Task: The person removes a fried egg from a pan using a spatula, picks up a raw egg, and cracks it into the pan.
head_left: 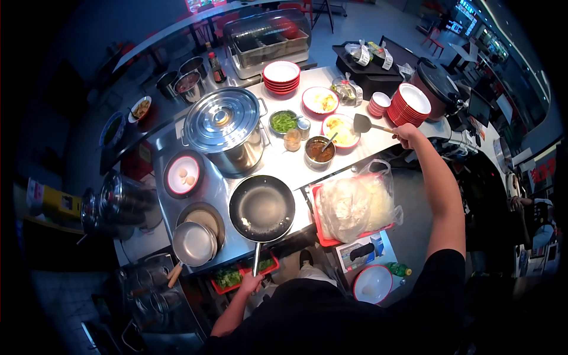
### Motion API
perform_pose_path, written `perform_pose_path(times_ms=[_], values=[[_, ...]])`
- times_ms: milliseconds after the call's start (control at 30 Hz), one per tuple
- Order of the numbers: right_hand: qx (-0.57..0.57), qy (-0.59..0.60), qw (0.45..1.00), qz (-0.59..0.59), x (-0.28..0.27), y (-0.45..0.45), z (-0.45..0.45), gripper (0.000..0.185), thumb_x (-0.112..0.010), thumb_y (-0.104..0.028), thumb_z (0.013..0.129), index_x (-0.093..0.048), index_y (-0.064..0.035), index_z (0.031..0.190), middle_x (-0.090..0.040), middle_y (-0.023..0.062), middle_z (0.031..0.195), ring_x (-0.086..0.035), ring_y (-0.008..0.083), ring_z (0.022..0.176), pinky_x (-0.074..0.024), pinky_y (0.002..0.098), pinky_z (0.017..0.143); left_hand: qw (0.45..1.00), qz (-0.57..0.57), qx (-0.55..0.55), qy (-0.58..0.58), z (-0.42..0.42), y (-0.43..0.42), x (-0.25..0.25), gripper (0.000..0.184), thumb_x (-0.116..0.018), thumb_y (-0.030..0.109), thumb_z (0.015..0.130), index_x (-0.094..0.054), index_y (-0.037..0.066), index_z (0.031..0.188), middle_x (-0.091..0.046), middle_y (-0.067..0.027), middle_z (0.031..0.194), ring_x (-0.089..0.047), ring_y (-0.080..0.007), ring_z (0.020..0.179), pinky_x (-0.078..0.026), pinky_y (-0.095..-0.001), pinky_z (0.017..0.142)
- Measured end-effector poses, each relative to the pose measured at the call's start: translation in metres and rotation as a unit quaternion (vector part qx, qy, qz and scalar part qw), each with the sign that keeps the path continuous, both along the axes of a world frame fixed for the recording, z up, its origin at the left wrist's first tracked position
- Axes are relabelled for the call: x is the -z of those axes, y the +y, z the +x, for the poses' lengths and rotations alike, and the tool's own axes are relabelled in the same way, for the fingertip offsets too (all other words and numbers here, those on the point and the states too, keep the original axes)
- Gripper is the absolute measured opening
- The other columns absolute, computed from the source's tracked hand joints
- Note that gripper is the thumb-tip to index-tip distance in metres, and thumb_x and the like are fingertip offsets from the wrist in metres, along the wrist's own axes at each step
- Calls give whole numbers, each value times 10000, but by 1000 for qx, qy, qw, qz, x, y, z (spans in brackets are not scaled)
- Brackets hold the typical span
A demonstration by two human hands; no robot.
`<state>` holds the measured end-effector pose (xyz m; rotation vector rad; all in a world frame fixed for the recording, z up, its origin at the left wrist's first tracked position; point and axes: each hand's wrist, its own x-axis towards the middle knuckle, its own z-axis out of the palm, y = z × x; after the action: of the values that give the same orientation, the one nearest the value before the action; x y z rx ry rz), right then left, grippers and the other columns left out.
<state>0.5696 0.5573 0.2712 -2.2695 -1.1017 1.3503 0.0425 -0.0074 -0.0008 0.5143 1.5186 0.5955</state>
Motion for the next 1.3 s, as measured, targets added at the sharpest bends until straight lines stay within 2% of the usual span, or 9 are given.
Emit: perform_pose_path(times_ms=[200, 467, 600, 800, 900, 1067, 1167, 1267, 1300], values=[[1, 21, 998, 56, -68, -35, -4, 299, -558, -302, 992, -669, -64, 849, -344, -93, 574, -278, 44, 417, -243, 218, 397, 1000, -7, -3, 4, 1, 1, -1, 202, -661, 153, 863, -554, 39, 735, -541, -54, 529, -496, -150, 374, -383, -307, 382], [5, 242, 968, 71, -110, -208, -69, 313, -485, -329, 1041, -617, -46, 1071, -297, -110, 605, -240, 27, 459, -196, 207, 425, 998, 17, -19, -49, 8, 1, 11, 218, -613, 187, 869, -531, 47, 723, -527, -53, 519, -503, -144, 390, -383, -300, 378], [32, 355, 932, 57, -46, -320, -139, 321, -441, -302, 1060, -575, -25, 1151, -292, -110, 608, -231, 24, 463, -194, 205, 416, 995, 25, -35, -85, 8, 2, 21, 201, -625, 184, 869, -515, 50, 767, -507, -32, 550, -489, -129, 402, -389, -298, 376], [118, 515, 837, -147, 123, -427, -247, 321, -447, -301, 1058, -578, -14, 1120, -275, -80, 594, -211, 45, 437, -200, 211, 394, 992, -1, -31, -123, -5, 10, 17, 251, -688, 184, 871, -493, 96, 738, -470, 9, 567, -458, -101, 421, -398, -289, 387], [123, 516, 828, -180, 202, -434, -283, 335, -457, -296, 1053, -588, 12, 1047, -294, -72, 571, -184, 51, 409, -181, 229, 367, 990, -22, 13, -139, -13, 14, 6, 291, -696, 213, 877, -477, 110, 716, -466, 11, 564, -472, -102, 445, -421, -285, 408], [131, 405, 889, -165, 230, -424, -332, 358, -484, -363, 1002, -587, -40, 889, -379, -48, 569, -236, 64, 370, -200, 241, 343, 985, -96, 43, -136, -23, 21, 0, 351, -699, 267, 894, -467, 125, 672, -466, -3, 553, -505, -142, 451, -490, -326, 444], [75, 256, 960, -80, 228, -423, -334, 418, -506, -360, 965, -621, -16, 757, -496, 11, 544, -379, 123, 356, -306, 291, 346, 987, -108, 56, -109, -27, 24, 2, 355, -696, 288, 902, -480, 119, 677, -506, -21, 576, -548, -167, 475, -506, -337, 465], [-3, 81, 997, 11, 228, -419, -324, 483, -544, -367, 934, -639, 10, 647, -582, 108, 521, -565, 209, 407, -447, 341, 410, 976, -121, 33, -177, -33, 23, 22, 345, -692, 297, 908, -506, 106, 689, -538, -36, 601, -573, -179, 495, -530, -339, 496], [12, 101, 994, 40, 240, -419, -319, 401, -586, -368, 915, -651, 7, 788, -605, 103, 577, -593, 197, 438, -481, 327, 433, 981, -112, 51, -149, -32, 23, 13, 310, -685, 287, 914, -535, 92, 726, -553, -43, 610, -589, -186, 512, -547, -344, 514]])
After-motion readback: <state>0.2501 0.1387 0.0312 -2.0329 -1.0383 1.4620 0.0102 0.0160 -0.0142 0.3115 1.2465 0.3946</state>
